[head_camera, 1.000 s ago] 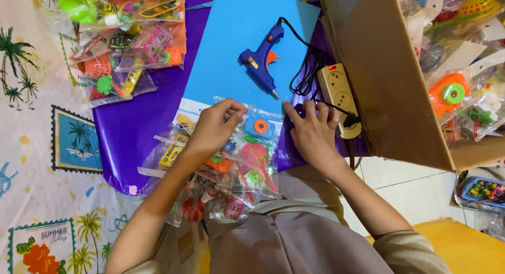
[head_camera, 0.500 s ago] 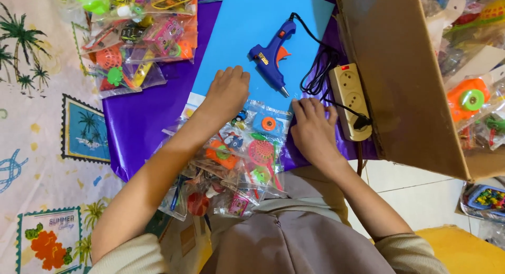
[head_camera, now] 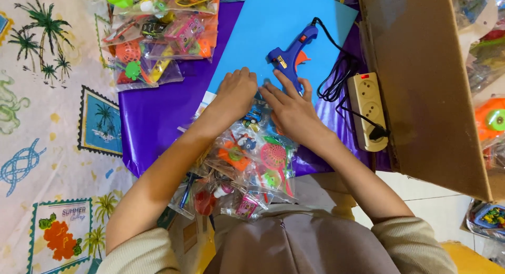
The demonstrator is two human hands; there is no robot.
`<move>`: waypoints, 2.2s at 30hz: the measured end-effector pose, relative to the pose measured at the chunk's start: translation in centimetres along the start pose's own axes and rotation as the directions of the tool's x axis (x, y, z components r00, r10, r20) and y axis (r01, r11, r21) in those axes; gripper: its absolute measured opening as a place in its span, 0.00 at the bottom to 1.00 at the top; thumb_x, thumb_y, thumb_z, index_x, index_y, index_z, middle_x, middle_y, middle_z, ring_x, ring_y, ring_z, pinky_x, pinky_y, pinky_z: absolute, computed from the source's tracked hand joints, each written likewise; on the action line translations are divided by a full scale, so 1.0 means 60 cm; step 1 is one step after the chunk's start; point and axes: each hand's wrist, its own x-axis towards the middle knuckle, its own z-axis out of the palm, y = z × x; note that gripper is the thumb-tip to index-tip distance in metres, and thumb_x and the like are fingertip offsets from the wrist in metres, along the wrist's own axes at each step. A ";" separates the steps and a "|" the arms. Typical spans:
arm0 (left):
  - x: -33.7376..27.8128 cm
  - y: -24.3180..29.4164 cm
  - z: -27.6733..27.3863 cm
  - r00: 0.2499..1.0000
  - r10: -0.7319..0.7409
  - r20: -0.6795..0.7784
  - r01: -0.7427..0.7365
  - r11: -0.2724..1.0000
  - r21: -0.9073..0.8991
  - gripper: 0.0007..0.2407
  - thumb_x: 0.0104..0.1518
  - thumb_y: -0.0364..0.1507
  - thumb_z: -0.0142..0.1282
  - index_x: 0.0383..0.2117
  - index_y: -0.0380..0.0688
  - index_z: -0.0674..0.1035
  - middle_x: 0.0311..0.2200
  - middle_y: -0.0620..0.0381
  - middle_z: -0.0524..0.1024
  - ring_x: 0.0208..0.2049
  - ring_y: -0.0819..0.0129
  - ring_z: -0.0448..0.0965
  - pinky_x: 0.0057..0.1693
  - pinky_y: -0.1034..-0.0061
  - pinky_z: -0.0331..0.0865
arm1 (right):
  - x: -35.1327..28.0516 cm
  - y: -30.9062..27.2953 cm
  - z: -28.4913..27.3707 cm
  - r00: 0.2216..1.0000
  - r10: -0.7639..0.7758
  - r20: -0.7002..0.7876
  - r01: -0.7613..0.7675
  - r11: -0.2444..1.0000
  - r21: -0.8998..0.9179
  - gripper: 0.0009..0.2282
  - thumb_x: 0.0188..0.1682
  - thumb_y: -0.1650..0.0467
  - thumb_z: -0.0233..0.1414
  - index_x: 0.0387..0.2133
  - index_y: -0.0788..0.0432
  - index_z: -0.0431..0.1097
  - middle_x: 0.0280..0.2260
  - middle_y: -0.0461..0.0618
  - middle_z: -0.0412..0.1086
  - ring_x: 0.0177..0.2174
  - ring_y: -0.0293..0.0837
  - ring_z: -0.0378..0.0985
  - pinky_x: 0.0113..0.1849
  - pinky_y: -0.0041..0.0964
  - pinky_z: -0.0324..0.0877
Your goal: Sealing plastic bags containing small toys using a hot glue gun.
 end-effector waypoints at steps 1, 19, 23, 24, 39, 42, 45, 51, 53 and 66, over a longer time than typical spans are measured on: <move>-0.002 0.000 -0.004 1.000 0.000 -0.001 0.000 1.000 -0.002 0.17 0.50 0.25 0.71 0.41 0.26 0.78 0.32 0.42 0.72 0.33 0.51 0.75 0.41 0.63 0.65 | 0.002 -0.005 0.002 1.000 -0.001 0.002 0.001 1.000 -0.001 0.20 0.43 0.78 0.52 0.51 0.59 0.72 0.48 0.52 0.75 0.63 0.54 0.62 0.55 0.58 0.44; -0.004 -0.009 0.019 0.999 0.028 -0.018 -0.029 0.999 -0.037 0.16 0.51 0.28 0.71 0.39 0.26 0.80 0.30 0.44 0.74 0.31 0.55 0.77 0.41 0.63 0.69 | -0.031 0.028 -0.021 0.995 0.059 0.079 -0.045 0.984 -0.171 0.16 0.41 0.75 0.59 0.44 0.51 0.76 0.39 0.47 0.72 0.53 0.55 0.64 0.53 0.67 0.46; -0.002 -0.009 0.016 0.999 0.032 0.002 -0.032 0.999 -0.035 0.15 0.51 0.26 0.71 0.39 0.25 0.80 0.30 0.43 0.74 0.30 0.55 0.77 0.41 0.63 0.70 | 0.000 0.032 -0.005 0.995 0.082 0.051 -0.064 0.956 -0.286 0.13 0.39 0.71 0.68 0.37 0.51 0.76 0.48 0.49 0.63 0.53 0.55 0.55 0.53 0.64 0.42; -0.001 -0.009 0.017 0.999 0.031 0.007 -0.031 0.999 -0.035 0.15 0.52 0.26 0.71 0.39 0.25 0.80 0.30 0.43 0.74 0.30 0.55 0.78 0.41 0.63 0.70 | 0.005 0.034 0.005 0.995 0.083 0.051 -0.063 0.951 -0.304 0.14 0.36 0.71 0.70 0.36 0.51 0.76 0.50 0.50 0.62 0.54 0.56 0.53 0.54 0.64 0.40; -0.003 -0.010 0.019 0.999 0.045 -0.020 -0.046 0.997 -0.068 0.16 0.52 0.28 0.71 0.38 0.25 0.80 0.30 0.41 0.74 0.30 0.53 0.78 0.41 0.62 0.72 | 0.031 0.044 0.046 0.984 -0.170 -0.055 0.140 0.922 -0.362 0.10 0.45 0.78 0.62 0.18 0.54 0.69 0.43 0.49 0.63 0.56 0.56 0.59 0.55 0.63 0.43; 0.000 -0.012 0.026 0.998 0.053 -0.020 -0.054 0.997 -0.053 0.16 0.52 0.28 0.72 0.39 0.24 0.80 0.30 0.41 0.74 0.30 0.53 0.79 0.41 0.61 0.72 | 0.034 0.042 0.049 0.981 -0.186 -0.058 0.146 0.897 -0.417 0.11 0.46 0.77 0.62 0.18 0.53 0.69 0.42 0.48 0.63 0.55 0.54 0.60 0.56 0.63 0.43; 0.002 -0.014 0.036 0.998 0.056 -0.024 -0.057 0.998 -0.041 0.16 0.52 0.28 0.71 0.39 0.25 0.79 0.30 0.42 0.74 0.30 0.53 0.78 0.41 0.62 0.71 | 0.043 0.038 0.046 0.978 -0.201 -0.060 0.146 0.858 -0.493 0.13 0.48 0.76 0.61 0.17 0.49 0.68 0.40 0.45 0.62 0.54 0.49 0.61 0.56 0.60 0.45; 0.002 -0.013 0.037 0.998 0.052 -0.039 -0.054 0.997 -0.046 0.16 0.52 0.27 0.71 0.39 0.25 0.80 0.30 0.41 0.74 0.30 0.53 0.78 0.41 0.61 0.72 | 0.046 0.036 0.041 0.978 -0.206 -0.015 0.168 0.835 -0.525 0.12 0.50 0.76 0.59 0.19 0.51 0.69 0.40 0.47 0.61 0.55 0.51 0.60 0.56 0.61 0.44; 0.000 -0.014 0.035 0.998 0.055 -0.036 -0.057 0.997 -0.054 0.16 0.52 0.28 0.71 0.38 0.25 0.80 0.30 0.41 0.74 0.30 0.53 0.78 0.41 0.61 0.71 | 0.047 0.031 0.036 0.979 -0.202 -0.011 0.164 0.827 -0.537 0.11 0.50 0.76 0.59 0.20 0.51 0.70 0.40 0.46 0.61 0.55 0.51 0.60 0.56 0.61 0.44; -0.004 -0.013 0.024 0.999 0.040 -0.025 -0.041 0.996 -0.083 0.15 0.52 0.28 0.70 0.38 0.25 0.80 0.30 0.41 0.75 0.31 0.52 0.79 0.43 0.60 0.72 | 0.017 0.044 -0.009 0.992 -0.008 0.129 0.028 0.988 -0.153 0.07 0.48 0.73 0.61 0.24 0.56 0.71 0.40 0.48 0.55 0.57 0.59 0.52 0.55 0.68 0.39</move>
